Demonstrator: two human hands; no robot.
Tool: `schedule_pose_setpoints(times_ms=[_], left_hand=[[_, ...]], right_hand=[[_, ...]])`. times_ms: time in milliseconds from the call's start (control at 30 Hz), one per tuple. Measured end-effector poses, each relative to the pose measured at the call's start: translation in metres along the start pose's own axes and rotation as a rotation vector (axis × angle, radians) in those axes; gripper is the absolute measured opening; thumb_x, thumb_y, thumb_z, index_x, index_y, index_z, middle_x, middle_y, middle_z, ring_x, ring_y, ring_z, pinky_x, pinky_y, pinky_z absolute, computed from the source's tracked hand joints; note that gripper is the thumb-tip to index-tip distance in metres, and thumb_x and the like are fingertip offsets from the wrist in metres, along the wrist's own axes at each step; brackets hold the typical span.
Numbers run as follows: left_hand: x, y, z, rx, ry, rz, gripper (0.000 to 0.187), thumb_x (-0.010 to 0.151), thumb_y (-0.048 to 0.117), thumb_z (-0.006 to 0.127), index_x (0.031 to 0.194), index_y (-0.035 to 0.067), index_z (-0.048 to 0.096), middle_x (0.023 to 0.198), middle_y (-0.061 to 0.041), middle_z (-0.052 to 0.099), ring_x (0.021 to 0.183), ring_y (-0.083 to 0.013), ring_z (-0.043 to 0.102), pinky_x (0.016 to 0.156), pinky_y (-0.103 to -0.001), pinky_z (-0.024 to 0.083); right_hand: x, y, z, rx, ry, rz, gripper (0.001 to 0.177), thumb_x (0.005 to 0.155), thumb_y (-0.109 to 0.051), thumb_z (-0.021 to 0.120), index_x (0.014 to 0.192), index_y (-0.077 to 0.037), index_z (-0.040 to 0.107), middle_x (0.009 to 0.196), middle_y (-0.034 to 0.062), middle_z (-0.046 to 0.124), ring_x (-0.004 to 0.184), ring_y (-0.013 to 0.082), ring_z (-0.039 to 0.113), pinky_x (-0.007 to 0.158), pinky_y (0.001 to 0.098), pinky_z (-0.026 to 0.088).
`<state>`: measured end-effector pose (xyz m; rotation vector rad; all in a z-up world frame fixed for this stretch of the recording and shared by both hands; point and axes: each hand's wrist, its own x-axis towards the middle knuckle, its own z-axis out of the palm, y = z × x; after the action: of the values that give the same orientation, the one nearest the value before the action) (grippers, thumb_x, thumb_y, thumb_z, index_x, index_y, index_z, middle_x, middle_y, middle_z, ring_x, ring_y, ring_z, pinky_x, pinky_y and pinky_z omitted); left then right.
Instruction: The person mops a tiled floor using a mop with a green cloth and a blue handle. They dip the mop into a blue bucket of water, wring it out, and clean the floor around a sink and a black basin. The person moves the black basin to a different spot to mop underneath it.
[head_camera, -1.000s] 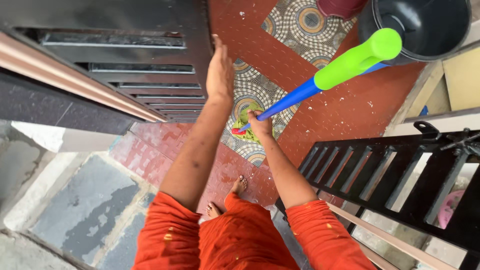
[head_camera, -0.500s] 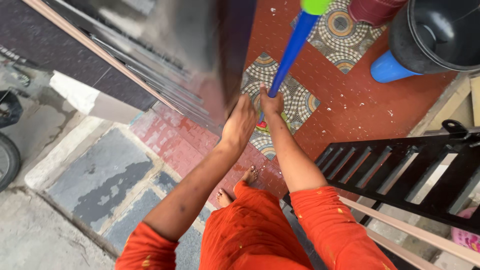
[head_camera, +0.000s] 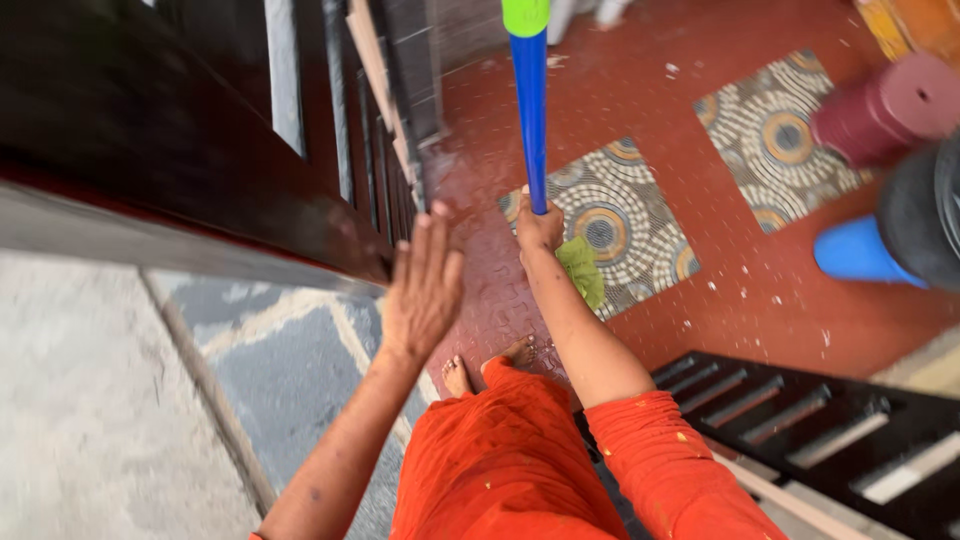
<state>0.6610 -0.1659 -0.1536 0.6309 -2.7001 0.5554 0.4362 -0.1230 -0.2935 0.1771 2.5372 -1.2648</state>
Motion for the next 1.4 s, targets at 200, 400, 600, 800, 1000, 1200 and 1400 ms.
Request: schedule_pose_setpoints(times_ms=[200, 400, 600, 800, 1000, 1200, 1400], left_hand=[[-0.034, -0.081, 0.031, 0.079, -0.080, -0.292, 0.066, 0.103, 0.027, 0.053, 0.166, 0.010, 0.040, 0.173, -0.019, 0.020, 0.159, -0.0375, 0.016, 0.128, -0.046, 0.012], [-0.023, -0.161, 0.025, -0.005, -0.148, -0.517, 0.067, 0.092, 0.025, 0.060, 0.156, 0.006, 0.051, 0.170, -0.028, 0.008, 0.155, -0.0496, 0.011, 0.126, -0.057, 0.012], [-0.007, -0.206, 0.012, -0.369, -0.169, -0.668, 0.039, 0.096, 0.020, 0.066, 0.132, 0.005, 0.062, 0.151, -0.026, 0.045, 0.147, -0.0466, 0.038, 0.127, -0.062, 0.024], [0.008, -0.139, 0.000, -1.195, -0.043, -0.212, 0.072, 0.068, 0.011, 0.071, 0.137, 0.000, 0.056, 0.139, -0.025, 0.058, 0.131, -0.0374, 0.051, 0.113, -0.049, 0.038], [0.027, -0.063, 0.036, -1.682, -0.073, -0.658, 0.027, 0.092, 0.027, 0.081, 0.098, 0.004, 0.070, 0.093, -0.013, 0.071, 0.089, -0.0182, 0.065, 0.083, -0.037, 0.053], [0.041, -0.036, 0.022, -1.789, 0.018, -0.546, 0.021, 0.090, 0.021, 0.078, 0.082, 0.005, 0.066, 0.071, 0.000, 0.064, 0.062, -0.0062, 0.057, 0.059, -0.029, 0.047], [0.025, -0.060, -0.008, -1.580, 0.125, -0.585, 0.045, 0.095, 0.014, 0.070, 0.057, 0.006, 0.049, 0.055, 0.002, 0.052, 0.048, -0.0089, 0.048, 0.052, -0.031, 0.042]], right_hand=[[-0.061, -0.031, 0.046, -0.018, -0.219, -0.093, 0.039, 0.089, -0.055, 0.069, 0.078, -0.017, 0.074, 0.076, -0.0013, 0.075, 0.079, 0.0195, 0.071, 0.079, 0.0386, 0.050], [-0.087, -0.008, 0.101, -0.125, -0.385, -0.186, 0.042, 0.089, -0.054, 0.069, 0.076, -0.014, 0.076, 0.072, 0.0044, 0.073, 0.074, 0.0218, 0.072, 0.072, 0.0399, 0.053], [-0.057, 0.054, 0.127, -0.223, -0.404, -0.319, 0.045, 0.089, -0.055, 0.071, 0.077, -0.012, 0.078, 0.073, 0.0061, 0.075, 0.075, 0.0252, 0.075, 0.073, 0.0412, 0.056], [-0.075, 0.066, 0.133, -0.359, -0.462, -0.355, 0.044, 0.088, -0.054, 0.073, 0.088, -0.011, 0.078, 0.080, 0.0147, 0.074, 0.083, 0.0330, 0.073, 0.079, 0.0470, 0.054], [-0.074, 0.088, 0.124, -0.129, -0.493, -0.471, 0.032, 0.089, -0.045, 0.073, 0.102, -0.016, 0.073, 0.087, 0.0059, 0.074, 0.088, 0.0238, 0.069, 0.073, 0.0424, 0.051], [-0.074, 0.092, 0.134, 0.958, -0.929, 0.034, 0.045, 0.096, -0.052, 0.054, 0.098, -0.012, 0.074, 0.106, 0.0043, 0.064, 0.104, 0.0213, 0.061, 0.093, 0.0388, 0.047], [-0.077, 0.074, 0.141, 1.285, -0.941, 0.013, 0.070, 0.102, -0.061, 0.034, 0.095, -0.005, 0.076, 0.129, 0.0076, 0.058, 0.125, 0.0231, 0.056, 0.113, 0.0396, 0.042]])
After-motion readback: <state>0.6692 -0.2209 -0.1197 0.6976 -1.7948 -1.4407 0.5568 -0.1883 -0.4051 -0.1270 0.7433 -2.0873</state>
